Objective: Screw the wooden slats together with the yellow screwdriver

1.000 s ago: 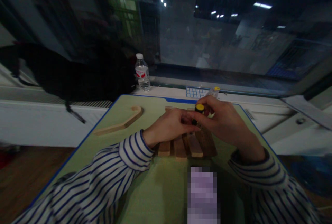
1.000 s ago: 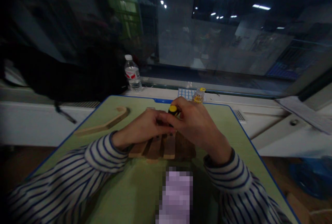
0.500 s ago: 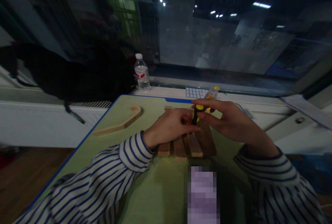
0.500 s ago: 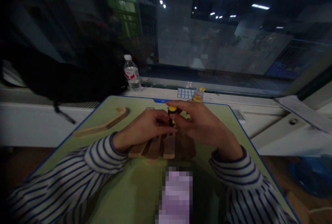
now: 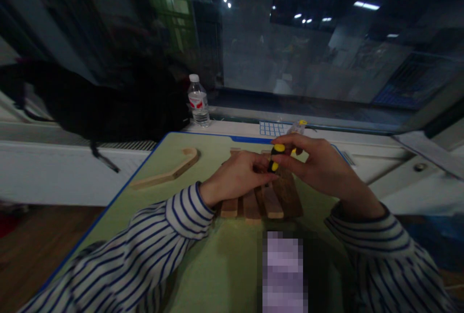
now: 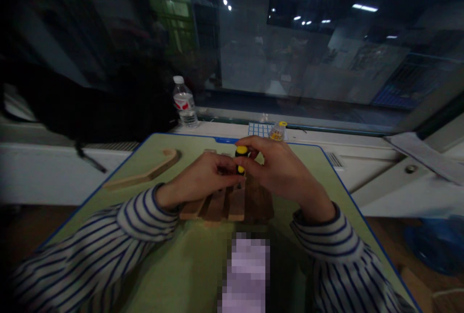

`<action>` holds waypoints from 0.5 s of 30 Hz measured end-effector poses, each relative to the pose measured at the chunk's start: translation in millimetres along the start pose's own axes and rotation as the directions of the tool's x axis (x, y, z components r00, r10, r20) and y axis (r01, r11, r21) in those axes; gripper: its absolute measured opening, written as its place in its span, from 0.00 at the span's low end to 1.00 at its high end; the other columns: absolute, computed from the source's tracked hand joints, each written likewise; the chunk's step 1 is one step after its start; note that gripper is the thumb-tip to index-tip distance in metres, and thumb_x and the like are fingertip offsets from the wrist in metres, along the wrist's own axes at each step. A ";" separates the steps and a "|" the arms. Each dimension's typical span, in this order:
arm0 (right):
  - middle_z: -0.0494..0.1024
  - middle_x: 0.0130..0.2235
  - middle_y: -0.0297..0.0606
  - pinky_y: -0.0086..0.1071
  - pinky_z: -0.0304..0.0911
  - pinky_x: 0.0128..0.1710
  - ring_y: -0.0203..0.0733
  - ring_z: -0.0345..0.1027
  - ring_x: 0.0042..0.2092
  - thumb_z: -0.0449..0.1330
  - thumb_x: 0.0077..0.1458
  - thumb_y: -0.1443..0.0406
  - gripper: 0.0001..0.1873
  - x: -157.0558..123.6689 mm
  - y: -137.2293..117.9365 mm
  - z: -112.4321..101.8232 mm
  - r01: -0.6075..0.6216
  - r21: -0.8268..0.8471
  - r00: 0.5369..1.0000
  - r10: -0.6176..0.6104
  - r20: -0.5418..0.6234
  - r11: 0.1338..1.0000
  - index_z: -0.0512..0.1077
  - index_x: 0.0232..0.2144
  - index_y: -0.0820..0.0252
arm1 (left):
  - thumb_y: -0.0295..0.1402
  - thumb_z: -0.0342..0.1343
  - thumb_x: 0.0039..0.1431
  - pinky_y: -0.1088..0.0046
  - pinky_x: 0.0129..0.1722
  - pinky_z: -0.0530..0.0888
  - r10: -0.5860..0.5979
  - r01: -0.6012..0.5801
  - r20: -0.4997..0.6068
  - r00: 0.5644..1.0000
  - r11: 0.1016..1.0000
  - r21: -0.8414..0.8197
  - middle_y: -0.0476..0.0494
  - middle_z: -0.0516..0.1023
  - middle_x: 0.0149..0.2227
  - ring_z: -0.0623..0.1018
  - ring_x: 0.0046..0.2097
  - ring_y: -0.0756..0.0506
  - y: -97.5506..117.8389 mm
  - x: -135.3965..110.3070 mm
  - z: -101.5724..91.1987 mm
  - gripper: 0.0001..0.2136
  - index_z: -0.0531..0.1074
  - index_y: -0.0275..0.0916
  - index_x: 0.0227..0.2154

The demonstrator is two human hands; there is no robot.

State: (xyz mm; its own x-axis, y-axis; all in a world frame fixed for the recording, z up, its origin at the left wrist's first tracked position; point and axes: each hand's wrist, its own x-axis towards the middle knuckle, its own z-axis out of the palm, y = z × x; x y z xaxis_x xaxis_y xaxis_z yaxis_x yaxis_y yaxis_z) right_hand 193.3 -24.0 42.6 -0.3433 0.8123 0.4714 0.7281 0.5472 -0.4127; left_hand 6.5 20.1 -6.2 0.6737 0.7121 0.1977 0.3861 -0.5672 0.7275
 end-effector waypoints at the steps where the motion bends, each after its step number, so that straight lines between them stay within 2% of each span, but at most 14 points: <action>1: 0.79 0.34 0.35 0.30 0.64 0.34 0.37 0.71 0.34 0.61 0.55 0.63 0.10 0.2 0.2 0.8 -0.004 0.001 1.000 0.004 -0.013 1.000 0.73 0.41 0.57 | 0.39 0.56 0.57 0.76 0.25 0.60 -0.002 0.002 0.019 1.000 1.000 0.000 0.51 0.72 0.22 0.68 0.26 0.52 0.0 0.4 -1.1 0.12 0.77 0.35 0.29; 5: 0.77 0.32 0.33 0.29 0.62 0.31 0.36 0.68 0.31 0.63 0.54 0.61 0.08 0.6 0.4 6.0 -0.016 0.018 0.998 0.017 -0.059 1.000 0.71 0.36 0.57 | 0.36 0.54 0.58 0.76 0.26 0.61 -0.003 0.006 0.104 0.995 1.000 -0.023 0.53 0.67 0.21 0.65 0.24 0.53 1.3 2.0 -5.4 0.12 0.77 0.34 0.31; 8: 0.75 0.31 0.33 0.30 0.61 0.30 0.36 0.67 0.30 0.63 0.53 0.59 0.09 0.8 -0.6 9.9 -0.049 0.019 0.996 0.050 -0.079 0.999 0.70 0.34 0.57 | 0.34 0.52 0.58 0.76 0.29 0.63 0.010 -0.003 0.147 0.989 0.999 -0.049 0.52 0.70 0.24 0.67 0.27 0.52 2.1 2.8 -7.3 0.12 0.78 0.34 0.37; 11: 0.75 0.30 0.32 0.30 0.60 0.30 0.35 0.66 0.30 0.63 0.54 0.59 0.09 0.6 -1.5 11.0 -0.067 0.025 0.995 0.069 -0.075 0.997 0.69 0.33 0.57 | 0.34 0.51 0.58 0.76 0.30 0.64 0.008 0.001 0.165 0.986 0.998 -0.057 0.51 0.71 0.25 0.68 0.28 0.51 2.0 2.9 -8.2 0.13 0.77 0.34 0.40; 15: 0.74 0.30 0.32 0.30 0.60 0.30 0.35 0.66 0.30 0.63 0.54 0.59 0.10 -0.1 -0.9 9.8 -0.066 0.025 0.995 0.068 -0.075 0.997 0.69 0.33 0.58 | 0.33 0.52 0.58 0.76 0.30 0.65 0.006 0.004 0.157 0.988 0.998 -0.063 0.51 0.71 0.25 0.68 0.27 0.51 0.8 2.8 -7.4 0.12 0.77 0.34 0.39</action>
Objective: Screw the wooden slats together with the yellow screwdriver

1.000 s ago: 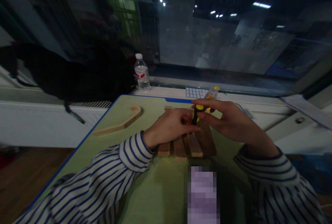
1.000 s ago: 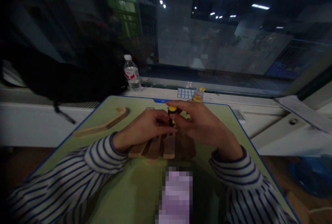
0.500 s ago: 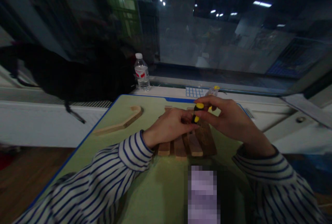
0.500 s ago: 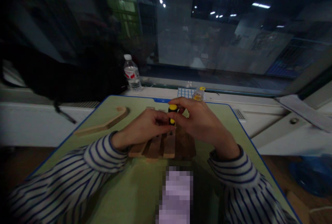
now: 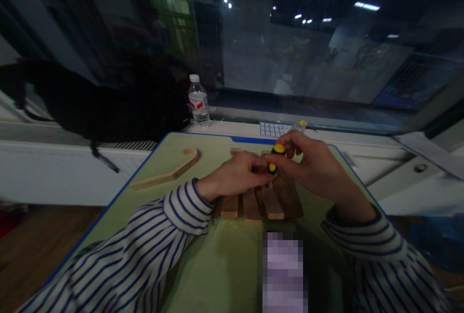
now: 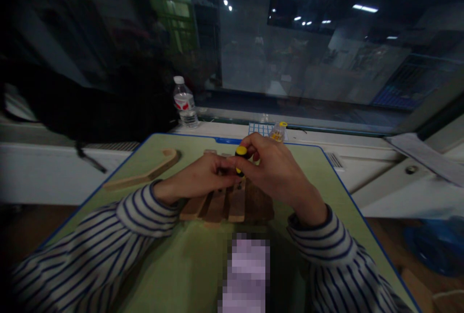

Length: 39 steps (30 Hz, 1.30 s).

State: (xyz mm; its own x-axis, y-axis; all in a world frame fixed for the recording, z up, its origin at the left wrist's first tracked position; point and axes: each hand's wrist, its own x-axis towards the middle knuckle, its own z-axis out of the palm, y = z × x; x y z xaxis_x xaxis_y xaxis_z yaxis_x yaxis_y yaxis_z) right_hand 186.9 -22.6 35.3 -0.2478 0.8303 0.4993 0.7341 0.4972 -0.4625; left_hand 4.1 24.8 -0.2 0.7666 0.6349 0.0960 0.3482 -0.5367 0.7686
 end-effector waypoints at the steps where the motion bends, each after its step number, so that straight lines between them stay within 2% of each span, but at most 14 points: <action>1: 0.74 0.30 0.32 0.30 0.60 0.30 0.35 0.66 0.30 0.63 0.54 0.59 0.10 0.0 0.4 -0.2 0.002 -0.003 1.000 -0.002 0.000 1.000 0.68 0.33 0.58 | 0.33 0.52 0.58 0.76 0.30 0.65 0.002 -0.002 -0.006 1.000 1.000 -0.013 0.51 0.71 0.25 0.68 0.28 0.51 -0.3 0.1 0.5 0.12 0.77 0.34 0.39; 5: 0.73 0.30 0.31 0.30 0.59 0.29 0.35 0.66 0.30 0.62 0.54 0.59 0.09 0.6 0.8 -0.1 0.002 -0.020 1.000 -0.002 0.006 1.000 0.68 0.33 0.57 | 0.38 0.57 0.57 0.77 0.28 0.65 0.014 -0.017 -0.056 0.998 0.998 -0.066 0.51 0.74 0.26 0.70 0.28 0.51 -1.6 0.1 4.4 0.12 0.76 0.36 0.39; 9: 0.73 0.29 0.31 0.29 0.59 0.29 0.35 0.66 0.30 0.62 0.54 0.59 0.10 1.1 -1.3 0.3 -0.004 -0.019 1.000 0.004 0.003 1.000 0.68 0.33 0.57 | 0.46 0.62 0.51 0.75 0.29 0.66 -0.017 0.029 -0.221 0.975 0.998 0.050 0.47 0.77 0.31 0.73 0.31 0.48 -2.4 -1.2 9.7 0.17 0.76 0.37 0.37; 11: 0.74 0.29 0.31 0.29 0.59 0.28 0.34 0.66 0.29 0.62 0.54 0.58 0.10 0.7 -2.0 0.0 -0.015 -0.018 1.000 0.015 0.001 1.000 0.67 0.32 0.57 | 0.47 0.62 0.51 0.74 0.29 0.67 -0.026 0.048 -0.248 0.968 0.995 0.084 0.45 0.78 0.32 0.74 0.32 0.47 -1.9 -2.1 11.4 0.17 0.76 0.37 0.35; 13: 0.75 0.31 0.33 0.30 0.61 0.30 0.36 0.67 0.31 0.62 0.54 0.56 0.12 -0.1 -1.8 -0.6 -0.020 -0.014 1.000 0.020 0.009 1.000 0.68 0.35 0.58 | 0.44 0.61 0.54 0.75 0.30 0.67 -0.017 0.034 -0.229 0.973 0.997 0.072 0.47 0.78 0.31 0.75 0.32 0.47 -1.1 -2.9 12.2 0.14 0.76 0.38 0.35; 17: 0.77 0.46 0.41 0.37 0.65 0.44 0.43 0.71 0.44 0.60 0.55 0.54 0.26 -2.2 -0.5 -3.7 0.009 -0.001 0.996 -0.008 0.093 1.000 0.66 0.53 0.59 | 0.41 0.59 0.56 0.75 0.30 0.68 -0.011 0.022 -0.227 0.974 0.999 0.045 0.48 0.78 0.30 0.75 0.32 0.47 -1.3 -3.6 12.5 0.10 0.77 0.39 0.33; 19: 0.76 0.51 0.41 0.39 0.65 0.48 0.44 0.70 0.49 0.58 0.57 0.56 0.27 -2.8 -0.7 -5.6 0.033 0.004 0.989 -0.033 0.144 0.999 0.64 0.57 0.57 | 0.42 0.60 0.55 0.74 0.31 0.68 -0.022 0.036 -0.241 0.970 0.998 0.056 0.47 0.79 0.31 0.76 0.32 0.47 -2.5 -3.3 12.7 0.11 0.77 0.38 0.33; 23: 0.75 0.54 0.40 0.38 0.66 0.50 0.44 0.70 0.51 0.56 0.59 0.62 0.23 -2.1 -2.1 -8.7 0.037 0.032 0.980 -0.043 0.196 0.999 0.67 0.56 0.58 | 0.41 0.60 0.55 0.74 0.31 0.68 -0.015 0.031 -0.236 0.972 0.997 0.064 0.46 0.79 0.31 0.76 0.32 0.47 -2.8 -2.7 12.4 0.10 0.77 0.38 0.33; 32: 0.78 0.51 0.41 0.34 0.66 0.51 0.42 0.72 0.49 0.56 0.58 0.66 0.20 -1.2 -1.4 -8.1 0.053 0.014 0.989 -0.055 0.136 0.998 0.71 0.53 0.62 | 0.39 0.59 0.56 0.75 0.29 0.66 -0.004 0.018 -0.219 0.976 0.998 0.065 0.47 0.79 0.31 0.75 0.32 0.48 -0.4 -2.5 10.9 0.09 0.76 0.37 0.31; 36: 0.79 0.49 0.41 0.31 0.68 0.44 0.41 0.73 0.47 0.56 0.58 0.65 0.19 -1.4 -2.2 -8.1 0.048 -0.007 0.993 -0.047 0.104 0.999 0.72 0.51 0.62 | 0.38 0.58 0.56 0.76 0.28 0.64 0.001 0.012 -0.211 0.978 0.998 0.057 0.48 0.78 0.30 0.75 0.31 0.49 -2.7 -1.8 11.0 0.09 0.76 0.37 0.31; 39: 0.80 0.46 0.41 0.31 0.68 0.40 0.40 0.74 0.43 0.57 0.58 0.65 0.17 -1.2 -1.7 -7.5 0.048 -0.014 0.995 -0.047 0.084 0.999 0.73 0.49 0.62 | 0.38 0.57 0.57 0.76 0.26 0.62 0.012 0.003 -0.188 0.982 0.997 0.083 0.50 0.75 0.25 0.71 0.27 0.51 -3.4 -0.9 10.5 0.10 0.75 0.36 0.28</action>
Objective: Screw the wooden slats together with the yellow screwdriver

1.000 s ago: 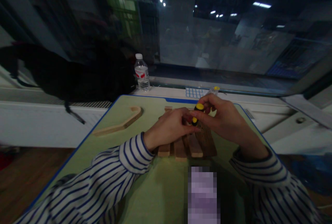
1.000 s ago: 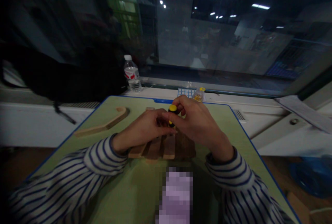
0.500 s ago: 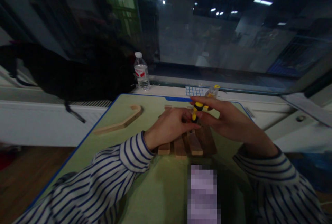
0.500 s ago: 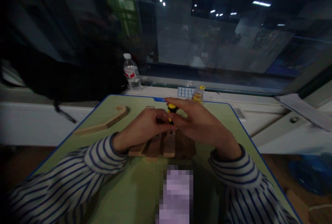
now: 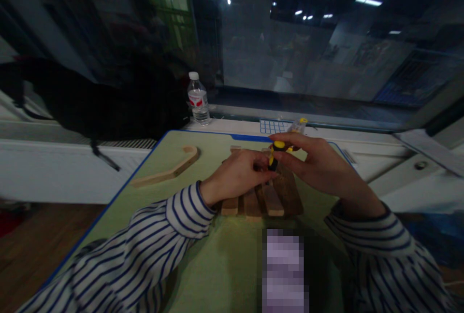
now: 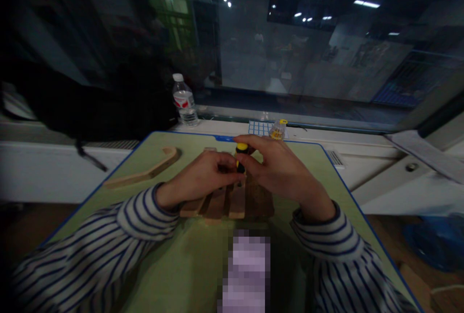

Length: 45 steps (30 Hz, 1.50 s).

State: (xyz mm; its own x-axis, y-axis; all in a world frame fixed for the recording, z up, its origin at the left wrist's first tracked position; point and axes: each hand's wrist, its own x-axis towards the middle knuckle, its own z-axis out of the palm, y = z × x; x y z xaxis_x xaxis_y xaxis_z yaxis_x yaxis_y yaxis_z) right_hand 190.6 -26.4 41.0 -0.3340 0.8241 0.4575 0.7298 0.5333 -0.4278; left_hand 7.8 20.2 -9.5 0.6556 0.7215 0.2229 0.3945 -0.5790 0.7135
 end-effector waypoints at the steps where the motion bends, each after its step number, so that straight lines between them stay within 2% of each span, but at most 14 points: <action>1: 0.80 0.45 0.41 0.31 0.68 0.41 0.40 0.74 0.42 0.58 0.57 0.65 0.17 0.2 0.5 0.5 0.002 -0.004 1.000 -0.002 -0.008 1.000 0.73 0.48 0.63 | 0.38 0.56 0.58 0.76 0.25 0.62 0.003 -0.003 0.010 1.000 1.000 0.014 0.51 0.74 0.23 0.70 0.26 0.51 0.1 0.3 -0.4 0.11 0.74 0.36 0.27; 6: 0.80 0.38 0.39 0.32 0.66 0.39 0.40 0.73 0.38 0.60 0.56 0.63 0.14 1.8 5.0 3.6 0.008 -0.022 0.999 -0.009 -0.044 1.000 0.74 0.44 0.61 | 0.36 0.54 0.58 0.76 0.26 0.61 0.000 -0.002 0.062 0.998 0.999 0.032 0.52 0.71 0.22 0.68 0.25 0.52 2.1 0.8 -3.9 0.10 0.75 0.35 0.28; 11: 0.79 0.36 0.37 0.32 0.64 0.38 0.39 0.72 0.36 0.61 0.55 0.63 0.12 2.0 7.8 5.0 0.030 -0.009 0.998 -0.030 -0.060 1.000 0.73 0.42 0.60 | 0.36 0.53 0.58 0.75 0.26 0.62 -0.012 0.011 0.094 0.995 1.000 0.018 0.52 0.72 0.23 0.68 0.26 0.52 3.8 0.5 -5.9 0.10 0.76 0.35 0.30; 18: 0.78 0.35 0.37 0.32 0.63 0.36 0.38 0.71 0.35 0.61 0.55 0.62 0.10 1.3 6.2 4.6 0.025 -0.011 0.998 -0.026 -0.060 1.000 0.72 0.40 0.59 | 0.34 0.54 0.58 0.74 0.31 0.66 0.012 -0.013 0.094 0.995 1.000 0.006 0.49 0.76 0.28 0.72 0.29 0.50 3.0 1.1 -5.7 0.09 0.77 0.35 0.33; 23: 0.77 0.35 0.37 0.33 0.63 0.36 0.38 0.70 0.35 0.61 0.55 0.62 0.09 1.3 5.5 4.1 0.006 -0.007 0.999 -0.006 -0.054 1.000 0.72 0.39 0.59 | 0.31 0.55 0.57 0.77 0.29 0.65 0.070 -0.065 0.065 0.995 0.994 -0.087 0.52 0.75 0.26 0.72 0.29 0.51 3.1 0.4 -6.5 0.07 0.76 0.35 0.33; 26: 0.77 0.34 0.36 0.33 0.63 0.35 0.39 0.70 0.35 0.61 0.56 0.60 0.09 1.4 5.1 4.3 -0.009 -0.007 0.999 0.008 -0.047 1.000 0.71 0.38 0.58 | 0.33 0.56 0.57 0.77 0.28 0.65 0.051 -0.041 0.081 0.995 0.992 -0.117 0.51 0.76 0.26 0.72 0.28 0.51 4.2 0.2 -7.1 0.08 0.77 0.35 0.35; 30: 0.76 0.33 0.35 0.32 0.62 0.34 0.38 0.69 0.34 0.61 0.55 0.60 0.09 1.9 4.4 5.7 -0.014 -0.003 0.998 0.014 -0.056 1.000 0.70 0.36 0.58 | 0.37 0.58 0.57 0.76 0.28 0.65 0.007 0.001 0.069 0.998 0.994 -0.113 0.49 0.77 0.26 0.73 0.29 0.49 3.6 0.5 -7.2 0.10 0.78 0.35 0.33; 34: 0.75 0.32 0.34 0.31 0.62 0.33 0.37 0.69 0.33 0.62 0.55 0.60 0.09 2.5 3.5 6.6 -0.032 -0.007 0.998 0.031 -0.063 0.999 0.69 0.35 0.58 | 0.36 0.57 0.57 0.75 0.30 0.67 0.023 -0.018 0.046 0.999 0.994 -0.110 0.48 0.78 0.28 0.74 0.29 0.49 2.5 0.6 -6.7 0.10 0.78 0.35 0.35; 45: 0.75 0.28 0.32 0.31 0.59 0.29 0.37 0.69 0.30 0.62 0.53 0.57 0.12 2.0 0.1 7.7 -0.091 -0.088 0.991 0.081 -0.102 0.992 0.66 0.32 0.57 | 0.33 0.55 0.58 0.73 0.33 0.68 0.030 -0.028 0.081 0.996 0.999 -0.020 0.48 0.79 0.29 0.75 0.30 0.49 6.5 1.3 -7.5 0.11 0.79 0.35 0.39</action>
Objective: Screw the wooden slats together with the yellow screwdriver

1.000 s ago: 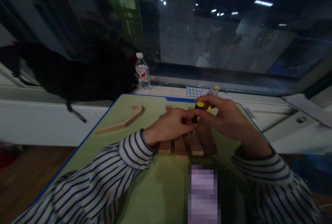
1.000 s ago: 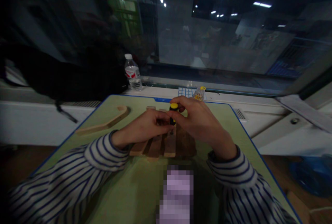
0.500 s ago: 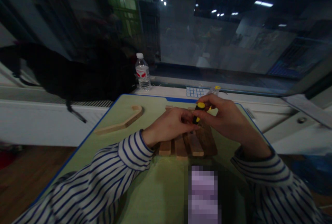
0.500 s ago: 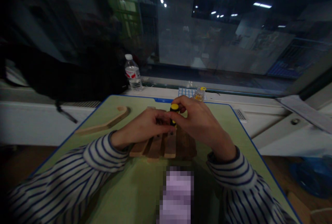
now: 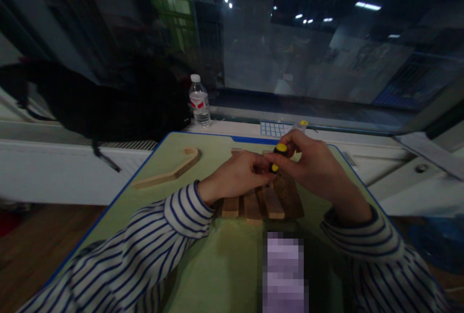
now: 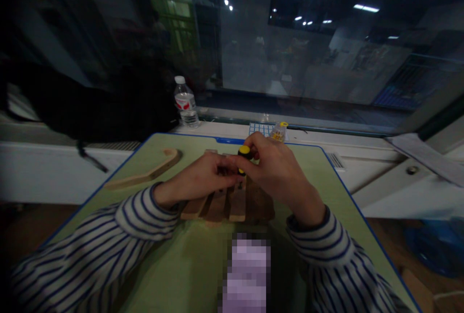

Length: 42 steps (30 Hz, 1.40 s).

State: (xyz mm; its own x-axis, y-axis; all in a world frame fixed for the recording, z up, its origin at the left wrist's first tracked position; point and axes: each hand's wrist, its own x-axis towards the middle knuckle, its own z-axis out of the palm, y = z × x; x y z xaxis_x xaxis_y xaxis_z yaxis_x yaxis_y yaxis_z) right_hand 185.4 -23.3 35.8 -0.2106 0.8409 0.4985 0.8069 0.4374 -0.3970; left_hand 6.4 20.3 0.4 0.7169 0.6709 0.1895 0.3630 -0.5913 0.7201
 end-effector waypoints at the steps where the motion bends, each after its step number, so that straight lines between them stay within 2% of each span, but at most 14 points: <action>1: 0.75 0.28 0.32 0.31 0.59 0.29 0.38 0.69 0.30 0.62 0.53 0.56 0.12 0.0 -0.5 0.0 -0.006 -0.005 1.000 0.006 -0.001 1.000 0.66 0.32 0.56 | 0.33 0.54 0.58 0.74 0.33 0.68 -0.001 0.001 0.003 1.000 1.000 0.004 0.48 0.79 0.29 0.74 0.30 0.49 -0.1 -0.1 0.0 0.11 0.79 0.35 0.39; 5: 0.75 0.28 0.32 0.31 0.59 0.29 0.38 0.69 0.29 0.62 0.53 0.55 0.12 0.0 -0.7 0.2 -0.018 -0.026 1.000 0.018 -0.006 1.000 0.66 0.32 0.56 | 0.32 0.54 0.58 0.74 0.34 0.68 0.017 -0.017 0.004 1.000 1.000 -0.003 0.48 0.79 0.30 0.75 0.31 0.49 -1.1 -0.3 -0.3 0.11 0.78 0.35 0.39; 10: 0.75 0.28 0.32 0.31 0.58 0.28 0.38 0.69 0.29 0.62 0.53 0.56 0.12 0.3 -0.4 0.6 -0.019 -0.045 1.000 0.018 -0.012 0.999 0.65 0.31 0.56 | 0.37 0.56 0.58 0.75 0.31 0.67 -0.006 0.006 0.013 1.000 1.000 -0.022 0.49 0.77 0.26 0.74 0.29 0.49 -1.7 0.0 -1.5 0.10 0.78 0.35 0.34; 15: 0.75 0.28 0.32 0.32 0.59 0.29 0.38 0.69 0.29 0.61 0.54 0.55 0.12 0.3 -1.0 0.3 -0.021 -0.055 1.000 0.021 0.002 0.998 0.65 0.32 0.56 | 0.36 0.56 0.58 0.74 0.33 0.68 -0.006 0.008 0.025 1.000 0.998 -0.063 0.48 0.79 0.29 0.75 0.31 0.49 -3.4 -0.2 -1.6 0.11 0.78 0.35 0.36; 19: 0.78 0.35 0.37 0.35 0.63 0.35 0.42 0.72 0.34 0.59 0.55 0.53 0.17 -0.7 0.3 -0.6 -0.006 -0.041 0.998 0.008 0.054 0.999 0.68 0.41 0.57 | 0.35 0.56 0.58 0.74 0.34 0.69 -0.003 0.004 0.009 1.000 0.996 -0.089 0.48 0.79 0.30 0.75 0.31 0.49 -6.0 -0.5 0.1 0.10 0.78 0.35 0.36; 23: 0.78 0.41 0.39 0.37 0.65 0.41 0.42 0.72 0.40 0.59 0.56 0.58 0.20 -1.9 1.5 -3.7 0.025 0.037 0.995 -0.028 0.099 0.999 0.68 0.49 0.57 | 0.34 0.55 0.59 0.74 0.34 0.68 0.013 -0.013 0.006 1.000 0.997 -0.077 0.48 0.79 0.30 0.74 0.31 0.49 -6.0 -0.5 0.2 0.09 0.78 0.35 0.35; 30: 0.79 0.40 0.37 0.32 0.68 0.37 0.39 0.72 0.38 0.58 0.55 0.65 0.16 -1.0 1.0 -6.5 0.039 0.109 0.994 -0.049 0.093 0.993 0.72 0.47 0.57 | 0.33 0.56 0.58 0.76 0.30 0.65 0.043 -0.043 -0.006 0.999 0.998 -0.051 0.51 0.76 0.26 0.72 0.29 0.51 -4.2 -0.9 -1.2 0.08 0.77 0.35 0.33; 34: 0.79 0.39 0.38 0.31 0.67 0.37 0.39 0.72 0.38 0.57 0.55 0.65 0.16 -0.7 0.1 -6.1 0.028 0.109 0.994 -0.040 0.103 0.994 0.73 0.47 0.60 | 0.34 0.59 0.57 0.77 0.31 0.66 0.040 -0.043 -0.026 0.999 0.992 -0.119 0.50 0.79 0.30 0.74 0.31 0.50 -4.3 -1.4 0.3 0.08 0.76 0.37 0.37; 42: 0.80 0.43 0.39 0.34 0.67 0.42 0.41 0.73 0.41 0.57 0.55 0.64 0.17 -0.9 -1.5 -8.2 0.028 0.061 0.991 -0.035 0.126 0.998 0.72 0.48 0.58 | 0.38 0.59 0.56 0.75 0.29 0.66 -0.014 0.011 -0.033 0.999 0.997 -0.077 0.48 0.78 0.28 0.75 0.30 0.49 -6.3 -1.0 0.6 0.10 0.77 0.35 0.33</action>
State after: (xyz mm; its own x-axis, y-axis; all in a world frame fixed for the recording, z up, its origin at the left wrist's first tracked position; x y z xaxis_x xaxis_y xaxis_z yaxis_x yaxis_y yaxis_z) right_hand 188.9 -27.3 42.3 -0.3068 0.8585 0.4110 0.7658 0.4790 -0.4290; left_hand 3.7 23.1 -4.7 0.6919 0.6933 0.2014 0.3244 -0.5477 0.7712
